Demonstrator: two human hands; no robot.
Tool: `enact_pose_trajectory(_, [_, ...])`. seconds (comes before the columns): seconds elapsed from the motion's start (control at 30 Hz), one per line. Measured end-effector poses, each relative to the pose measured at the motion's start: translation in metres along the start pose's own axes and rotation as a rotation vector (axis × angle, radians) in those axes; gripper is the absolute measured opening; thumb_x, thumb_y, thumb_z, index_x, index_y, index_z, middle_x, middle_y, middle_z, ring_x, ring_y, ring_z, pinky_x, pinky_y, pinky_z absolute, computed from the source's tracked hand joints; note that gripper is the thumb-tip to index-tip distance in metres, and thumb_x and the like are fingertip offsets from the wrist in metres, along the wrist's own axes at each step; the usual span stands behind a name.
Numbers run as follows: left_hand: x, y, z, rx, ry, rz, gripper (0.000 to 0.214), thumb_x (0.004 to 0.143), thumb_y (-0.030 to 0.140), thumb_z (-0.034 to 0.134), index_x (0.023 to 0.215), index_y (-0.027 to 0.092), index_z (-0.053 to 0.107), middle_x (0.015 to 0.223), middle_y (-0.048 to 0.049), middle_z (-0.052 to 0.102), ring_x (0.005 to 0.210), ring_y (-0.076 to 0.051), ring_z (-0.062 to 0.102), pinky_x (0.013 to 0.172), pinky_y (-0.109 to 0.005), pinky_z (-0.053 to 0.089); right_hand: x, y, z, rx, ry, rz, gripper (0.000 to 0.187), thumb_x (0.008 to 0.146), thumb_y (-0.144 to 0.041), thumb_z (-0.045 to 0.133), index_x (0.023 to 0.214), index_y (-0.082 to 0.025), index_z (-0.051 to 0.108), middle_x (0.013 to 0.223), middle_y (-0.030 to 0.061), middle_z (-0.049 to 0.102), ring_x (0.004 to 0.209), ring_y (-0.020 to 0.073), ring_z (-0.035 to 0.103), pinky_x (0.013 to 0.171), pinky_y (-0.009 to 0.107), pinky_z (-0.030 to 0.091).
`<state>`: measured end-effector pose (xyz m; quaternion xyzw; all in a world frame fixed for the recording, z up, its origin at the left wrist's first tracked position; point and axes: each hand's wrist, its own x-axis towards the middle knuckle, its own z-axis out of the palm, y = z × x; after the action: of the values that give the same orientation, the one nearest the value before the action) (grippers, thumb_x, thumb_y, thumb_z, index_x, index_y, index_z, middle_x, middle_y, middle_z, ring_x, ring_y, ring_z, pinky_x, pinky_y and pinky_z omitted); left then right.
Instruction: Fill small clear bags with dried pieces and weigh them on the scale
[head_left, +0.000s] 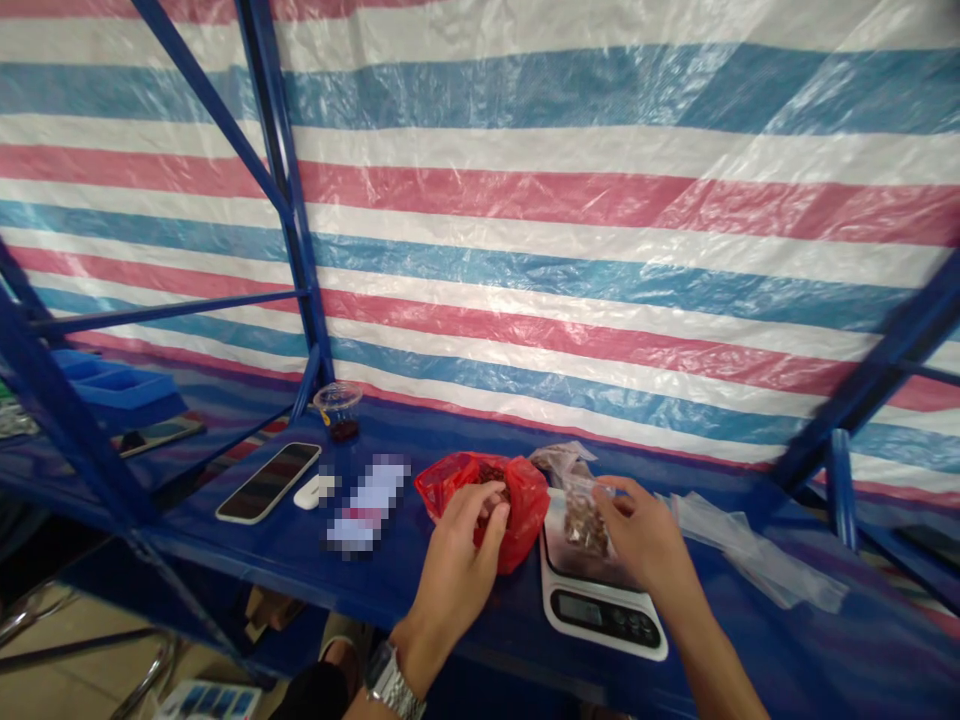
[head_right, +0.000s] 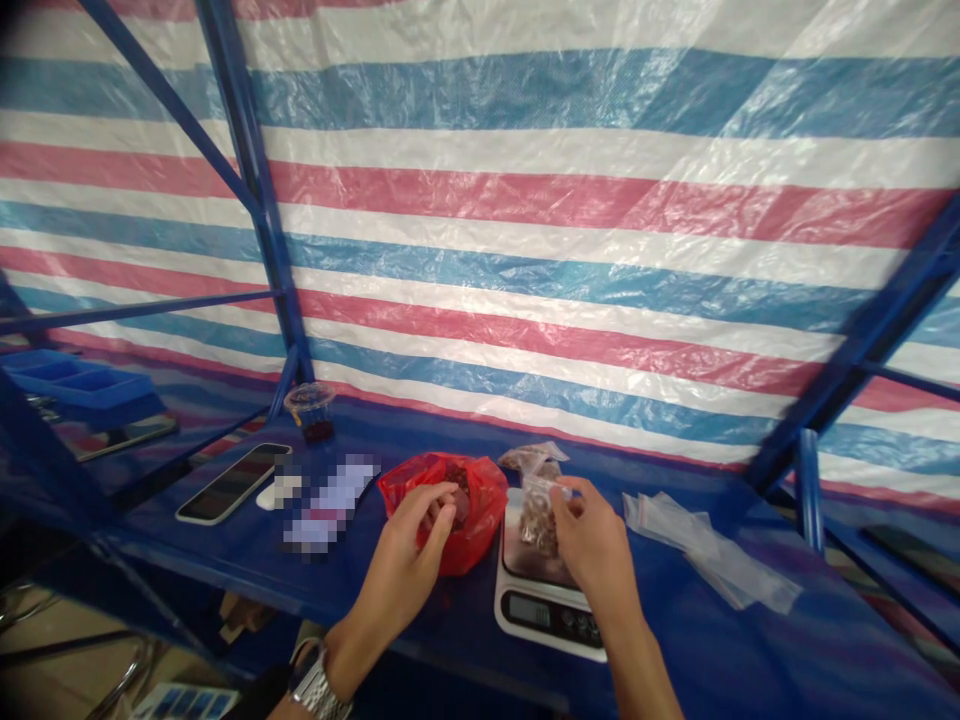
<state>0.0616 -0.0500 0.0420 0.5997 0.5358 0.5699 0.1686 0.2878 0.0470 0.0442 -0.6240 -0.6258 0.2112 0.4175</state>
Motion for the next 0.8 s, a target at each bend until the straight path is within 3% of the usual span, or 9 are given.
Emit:
enact_pose_trajectory(0.17, [-0.007,0.006,-0.003,0.124,-0.004,0.174,0.024,0.105,0.025,0.047,0.114,0.023,0.070,0.110,-0.0086,0.072,0.107,-0.022,0.066,0.097,-0.037,0.052,-0.002,0.017,-0.011,-0.199,0.231,-0.185,0.058,0.092,-0.055,0.047,0.121,-0.012,0.074,0.107,0.0187,0.074,0.099,0.0341,0.067,0.089,0.048,0.051])
enact_pose_trajectory(0.37, [-0.015,0.013,0.003,0.185,-0.084,0.270,0.023,0.104,0.018,0.046,0.102,0.021,0.068,0.093,-0.0063,0.072,0.090,-0.019,0.067,0.083,-0.032,0.053,-0.007,0.013,-0.023,-0.117,0.170,-0.194,0.051,0.092,-0.057,0.050,0.108,-0.018,0.080,0.088,0.0109,0.075,0.068,0.0244,0.061,0.070,0.040,0.052])
enact_pose_trajectory(0.6, [-0.039,0.029,0.010,0.193,-0.199,0.407,0.020,0.098,0.012,0.049,0.094,0.020,0.066,0.082,-0.0044,0.071,0.077,-0.017,0.064,0.071,-0.028,0.050,-0.017,0.010,-0.027,-0.031,0.208,-0.159,0.047,0.092,-0.057,0.051,0.102,-0.021,0.079,0.093,0.0091,0.078,0.073,0.0248,0.064,0.072,0.038,0.050])
enact_pose_trajectory(0.7, [-0.054,0.015,0.024,0.208,-0.188,0.551,0.018,0.096,0.012,0.050,0.089,0.020,0.064,0.075,-0.0022,0.070,0.069,-0.015,0.061,0.065,-0.027,0.047,-0.017,-0.001,-0.017,-0.026,0.208,-0.278,0.043,0.095,-0.054,0.051,0.100,-0.021,0.079,0.091,0.0081,0.077,0.075,0.0239,0.063,0.074,0.036,0.048])
enact_pose_trajectory(0.8, [-0.068,-0.013,0.046,0.272,-0.256,0.834,0.025,0.104,0.024,0.051,0.081,0.022,0.061,0.063,0.0028,0.064,0.061,-0.013,0.056,0.054,-0.028,0.039,-0.010,-0.013,-0.005,-0.044,0.222,-0.411,0.040,0.098,-0.050,0.050,0.098,-0.021,0.078,0.089,0.0071,0.076,0.074,0.0226,0.060,0.075,0.036,0.046])
